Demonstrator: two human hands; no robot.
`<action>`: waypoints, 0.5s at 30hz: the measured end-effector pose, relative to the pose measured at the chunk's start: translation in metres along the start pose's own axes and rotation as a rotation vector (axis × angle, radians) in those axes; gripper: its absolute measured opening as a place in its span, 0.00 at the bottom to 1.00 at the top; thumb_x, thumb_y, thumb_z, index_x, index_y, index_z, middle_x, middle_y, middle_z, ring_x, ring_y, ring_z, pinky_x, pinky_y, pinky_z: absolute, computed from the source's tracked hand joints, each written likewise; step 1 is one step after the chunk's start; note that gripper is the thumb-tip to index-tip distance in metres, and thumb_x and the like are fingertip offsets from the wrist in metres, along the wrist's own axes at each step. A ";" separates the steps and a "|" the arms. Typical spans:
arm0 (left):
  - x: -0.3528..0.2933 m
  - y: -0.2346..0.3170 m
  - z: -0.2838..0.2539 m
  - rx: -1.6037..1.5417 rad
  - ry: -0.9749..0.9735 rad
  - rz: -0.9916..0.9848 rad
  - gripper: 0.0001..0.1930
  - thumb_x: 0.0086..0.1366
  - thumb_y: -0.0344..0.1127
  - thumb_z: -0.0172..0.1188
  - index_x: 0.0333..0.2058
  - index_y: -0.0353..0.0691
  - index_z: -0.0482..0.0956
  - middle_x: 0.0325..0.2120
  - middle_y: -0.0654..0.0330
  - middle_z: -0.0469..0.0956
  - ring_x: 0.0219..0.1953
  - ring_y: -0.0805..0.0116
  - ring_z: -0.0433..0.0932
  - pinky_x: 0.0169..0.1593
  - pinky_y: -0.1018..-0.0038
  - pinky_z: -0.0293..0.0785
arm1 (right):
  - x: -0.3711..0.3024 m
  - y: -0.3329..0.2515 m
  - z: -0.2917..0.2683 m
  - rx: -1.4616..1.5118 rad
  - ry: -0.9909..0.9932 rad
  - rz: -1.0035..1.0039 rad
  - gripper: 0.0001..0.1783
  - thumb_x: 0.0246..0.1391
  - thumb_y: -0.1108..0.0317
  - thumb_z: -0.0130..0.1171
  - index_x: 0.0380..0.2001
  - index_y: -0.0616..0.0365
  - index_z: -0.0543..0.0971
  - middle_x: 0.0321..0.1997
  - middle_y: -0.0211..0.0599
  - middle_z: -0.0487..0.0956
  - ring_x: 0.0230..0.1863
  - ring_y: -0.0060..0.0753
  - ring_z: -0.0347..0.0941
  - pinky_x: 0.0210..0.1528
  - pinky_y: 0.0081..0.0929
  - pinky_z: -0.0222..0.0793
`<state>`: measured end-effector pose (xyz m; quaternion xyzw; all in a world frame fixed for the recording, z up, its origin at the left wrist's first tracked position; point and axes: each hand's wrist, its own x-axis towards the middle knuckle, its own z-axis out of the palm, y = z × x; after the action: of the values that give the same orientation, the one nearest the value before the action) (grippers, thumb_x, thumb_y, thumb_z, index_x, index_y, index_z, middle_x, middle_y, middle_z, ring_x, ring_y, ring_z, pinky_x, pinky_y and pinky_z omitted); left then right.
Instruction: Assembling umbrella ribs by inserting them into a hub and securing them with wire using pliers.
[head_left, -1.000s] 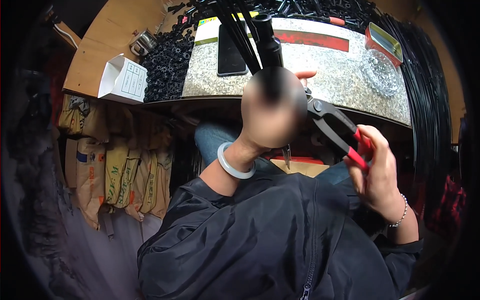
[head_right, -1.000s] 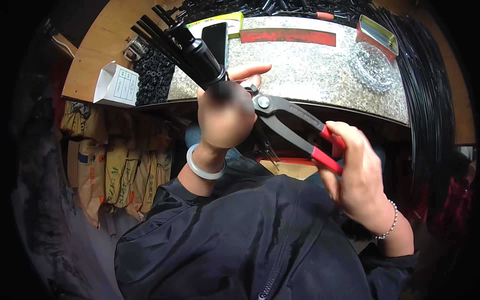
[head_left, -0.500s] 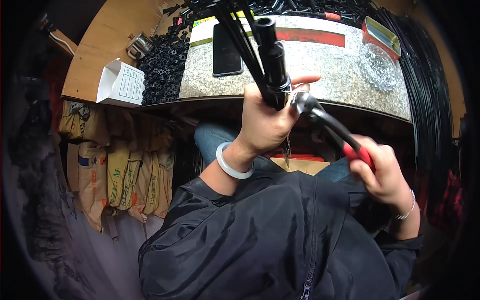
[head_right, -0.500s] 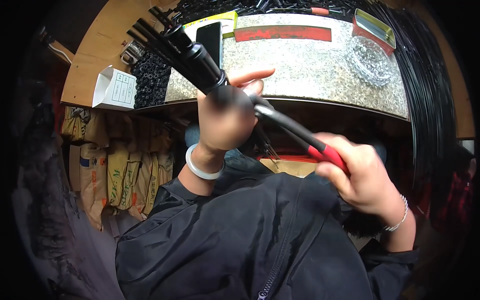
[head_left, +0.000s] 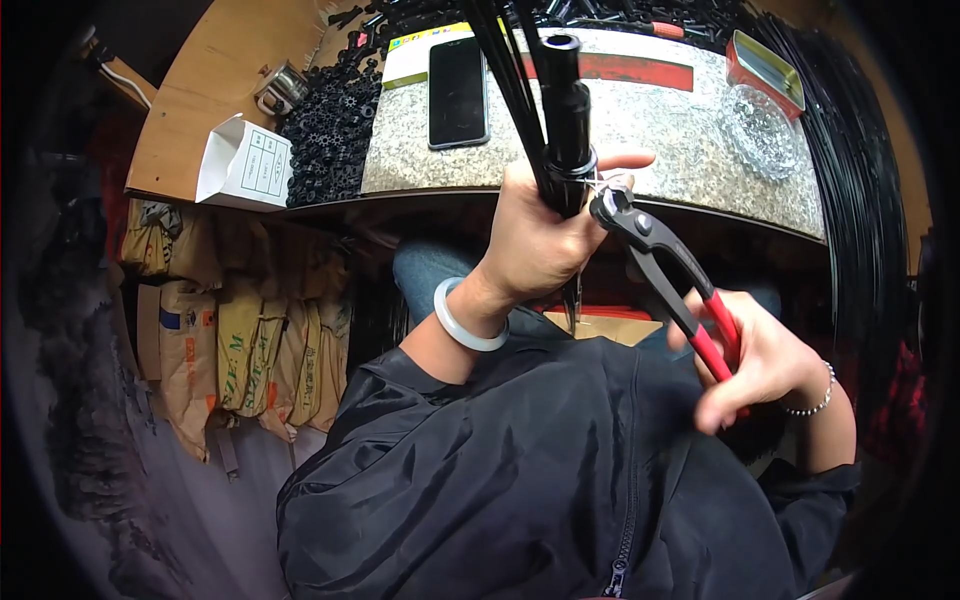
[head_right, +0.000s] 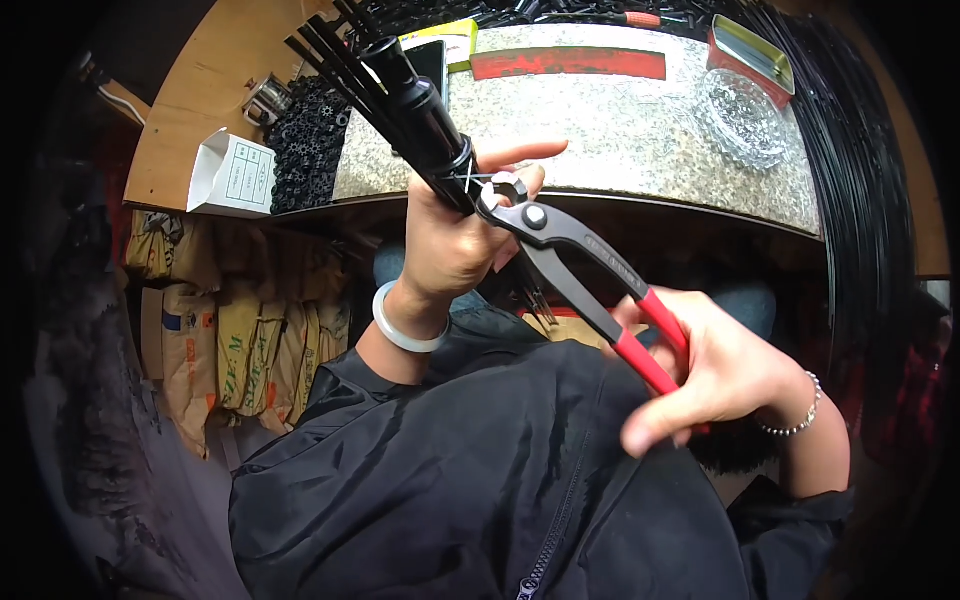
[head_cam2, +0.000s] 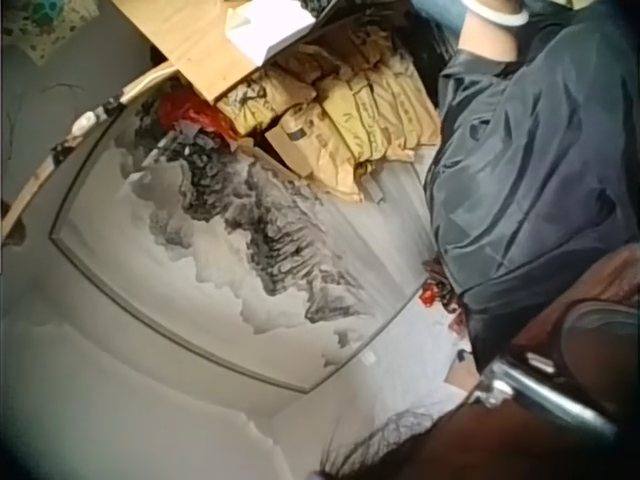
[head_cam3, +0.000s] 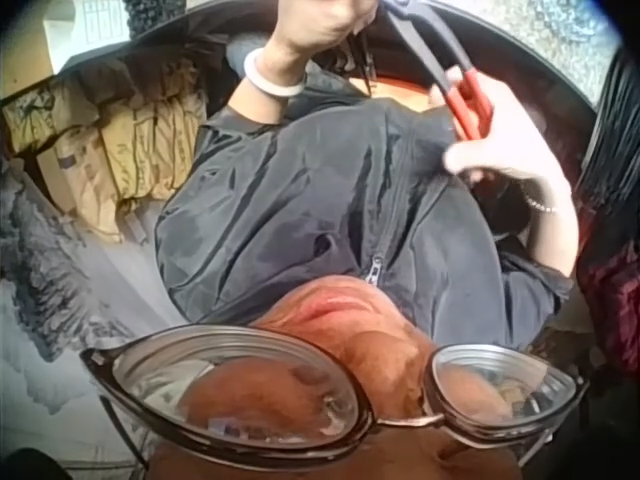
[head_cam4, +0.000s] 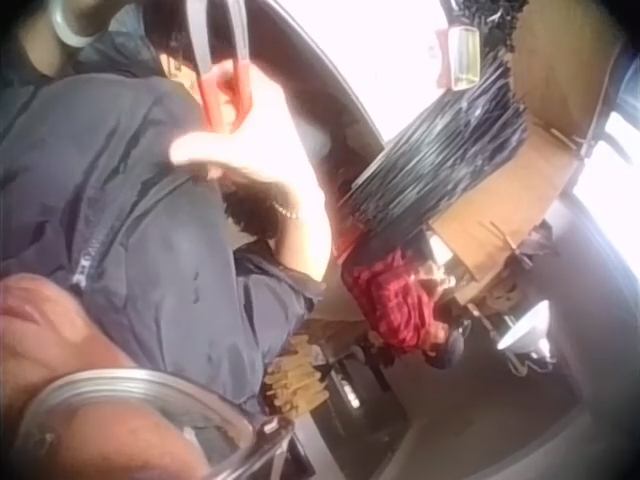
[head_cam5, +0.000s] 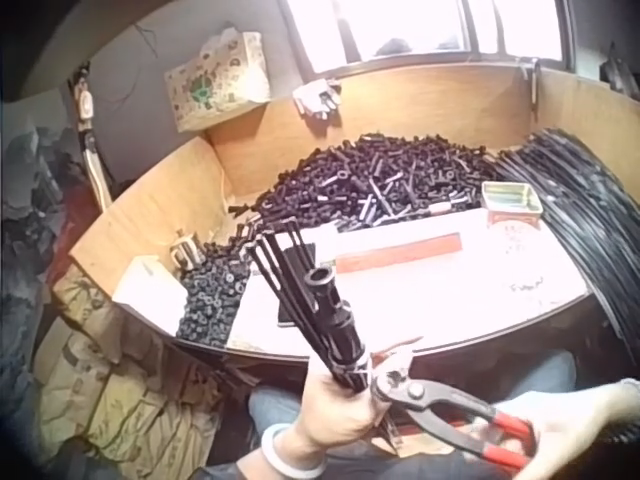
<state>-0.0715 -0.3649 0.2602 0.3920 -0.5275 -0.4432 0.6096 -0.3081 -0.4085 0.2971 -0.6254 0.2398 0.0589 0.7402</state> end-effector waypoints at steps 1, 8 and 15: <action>0.000 0.001 0.000 -0.035 0.021 -0.008 0.21 0.63 0.34 0.57 0.47 0.20 0.71 0.21 0.66 0.69 0.13 0.86 0.62 0.14 0.88 0.55 | 0.001 -0.007 0.008 -0.157 0.184 -0.049 0.32 0.39 0.73 0.71 0.46 0.62 0.66 0.19 0.26 0.68 0.18 0.17 0.64 0.23 0.16 0.61; -0.002 0.001 0.002 -0.059 0.054 -0.008 0.19 0.56 0.19 0.44 0.47 0.19 0.70 0.22 0.65 0.70 0.12 0.86 0.61 0.14 0.88 0.57 | -0.001 -0.005 0.006 -0.792 0.365 -0.414 0.38 0.48 0.78 0.52 0.64 0.64 0.54 0.40 0.47 0.70 0.40 0.42 0.70 0.49 0.28 0.64; -0.003 -0.001 0.006 -0.094 0.080 -0.042 0.08 0.58 0.20 0.53 0.34 0.29 0.80 0.27 0.63 0.79 0.23 0.85 0.68 0.25 0.84 0.64 | 0.000 -0.003 0.002 -0.550 0.321 -0.318 0.29 0.56 0.75 0.49 0.62 0.62 0.59 0.40 0.44 0.73 0.42 0.39 0.71 0.51 0.29 0.65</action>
<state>-0.0774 -0.3626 0.2597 0.3911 -0.4729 -0.4642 0.6387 -0.3057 -0.4071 0.3003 -0.8320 0.2279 -0.0934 0.4971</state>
